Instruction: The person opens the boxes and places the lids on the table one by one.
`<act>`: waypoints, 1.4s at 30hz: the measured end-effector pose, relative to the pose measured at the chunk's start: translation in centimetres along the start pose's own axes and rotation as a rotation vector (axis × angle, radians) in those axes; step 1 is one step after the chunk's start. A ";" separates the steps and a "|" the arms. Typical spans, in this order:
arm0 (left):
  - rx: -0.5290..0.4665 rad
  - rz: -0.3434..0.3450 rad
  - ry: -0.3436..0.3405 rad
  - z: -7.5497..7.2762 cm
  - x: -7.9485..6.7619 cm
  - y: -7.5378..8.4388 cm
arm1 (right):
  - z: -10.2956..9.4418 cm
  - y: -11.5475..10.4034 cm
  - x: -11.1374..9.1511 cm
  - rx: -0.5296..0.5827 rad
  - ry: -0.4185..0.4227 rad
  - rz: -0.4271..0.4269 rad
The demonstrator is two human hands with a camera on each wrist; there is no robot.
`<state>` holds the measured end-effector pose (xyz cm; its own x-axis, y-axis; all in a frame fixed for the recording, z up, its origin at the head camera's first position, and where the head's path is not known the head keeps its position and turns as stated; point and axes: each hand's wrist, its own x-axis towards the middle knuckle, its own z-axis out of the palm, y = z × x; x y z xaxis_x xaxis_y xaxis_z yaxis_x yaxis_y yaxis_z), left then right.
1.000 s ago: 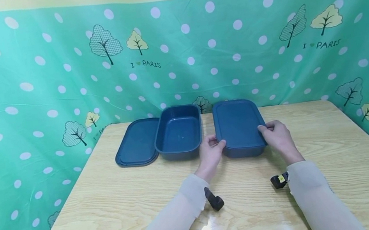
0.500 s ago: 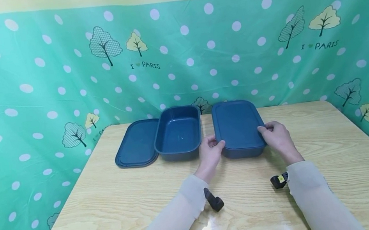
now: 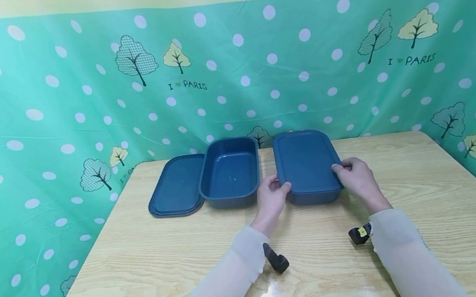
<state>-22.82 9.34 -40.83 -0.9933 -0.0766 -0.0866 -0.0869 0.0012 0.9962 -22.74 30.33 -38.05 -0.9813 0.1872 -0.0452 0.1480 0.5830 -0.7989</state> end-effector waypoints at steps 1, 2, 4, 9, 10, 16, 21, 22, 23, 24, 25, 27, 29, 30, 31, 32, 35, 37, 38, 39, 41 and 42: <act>-0.003 0.003 0.001 0.0 0.0 0.0 | 0.0 0.0 0.0 -0.002 -0.001 -0.001; -0.006 0.005 0.003 0.0 0.0 0.0 | 0.0 0.0 0.0 -0.003 -0.002 -0.002; -0.010 0.008 0.003 -0.1 -0.1 0.1 | 0.0 0.0 0.0 -0.004 -0.004 -0.004; -0.005 0.016 0.005 -0.1 0.0 0.1 | 0.0 0.0 0.0 0.003 -0.013 -0.010; -0.002 0.017 0.006 -0.2 0.0 0.1 | 0.0 0.0 0.0 0.004 -0.015 -0.011; 0.010 0.019 0.010 -0.2 -0.1 0.2 | 0.0 -0.1 -0.1 0.005 -0.014 -0.012; 0.006 0.027 0.008 -0.2 0.0 0.2 | 0.1 -0.1 0.0 -0.002 -0.009 -0.011; 0.004 0.030 0.008 -0.2 0.0 0.2 | 0.1 -0.1 0.0 -0.003 -0.009 -0.011; 0.003 0.034 0.008 -0.2 0.0 0.2 | 0.1 -0.1 0.0 -0.006 -0.008 -0.010; 0.002 0.039 0.007 -0.2 0.0 0.2 | 0.1 -0.1 0.0 -0.008 -0.008 -0.009; 0.000 0.044 0.007 -0.2 0.0 0.2 | 0.1 -0.1 0.0 -0.009 -0.009 -0.008; -0.004 0.051 0.007 -0.3 0.0 0.2 | 0.1 -0.1 0.0 -0.013 -0.009 -0.006; -0.007 0.052 0.007 -0.3 0.0 0.3 | 0.1 -0.1 0.0 -0.017 -0.009 -0.004; -0.009 0.050 0.008 -0.3 -0.1 0.3 | 0.1 -0.1 0.0 -0.017 -0.008 -0.003; -0.012 0.046 0.009 -0.3 -0.1 0.4 | 0.1 -0.1 0.0 -0.016 -0.008 -0.004; -0.016 0.042 0.011 -0.3 -0.1 0.4 | 0.1 -0.1 -0.1 -0.014 -0.008 -0.004; -0.032 0.038 0.014 -0.3 -0.1 0.5 | 0.1 -0.2 -0.1 -0.005 -0.003 -0.005; -0.042 0.034 0.017 -0.3 -0.1 0.5 | 0.2 -0.2 -0.2 0.000 -0.001 -0.006; -0.045 0.034 0.017 -0.3 -0.1 0.5 | 0.2 -0.2 -0.2 0.000 0.001 -0.006; -0.048 0.031 0.017 -0.3 -0.1 0.5 | 0.2 -0.2 -0.2 -0.001 0.002 -0.007; -0.049 0.027 0.017 -0.3 0.0 0.4 | 0.2 -0.3 -0.2 -0.004 0.004 -0.010; -0.049 0.022 0.017 -0.3 0.1 0.4 | 0.2 -0.3 -0.2 -0.005 0.005 -0.009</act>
<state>-22.92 9.05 -40.44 -0.9934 -0.0943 -0.0646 -0.0605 -0.0456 0.9971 -22.64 29.97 -37.94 -0.9820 0.1859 -0.0345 0.1394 0.5887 -0.7962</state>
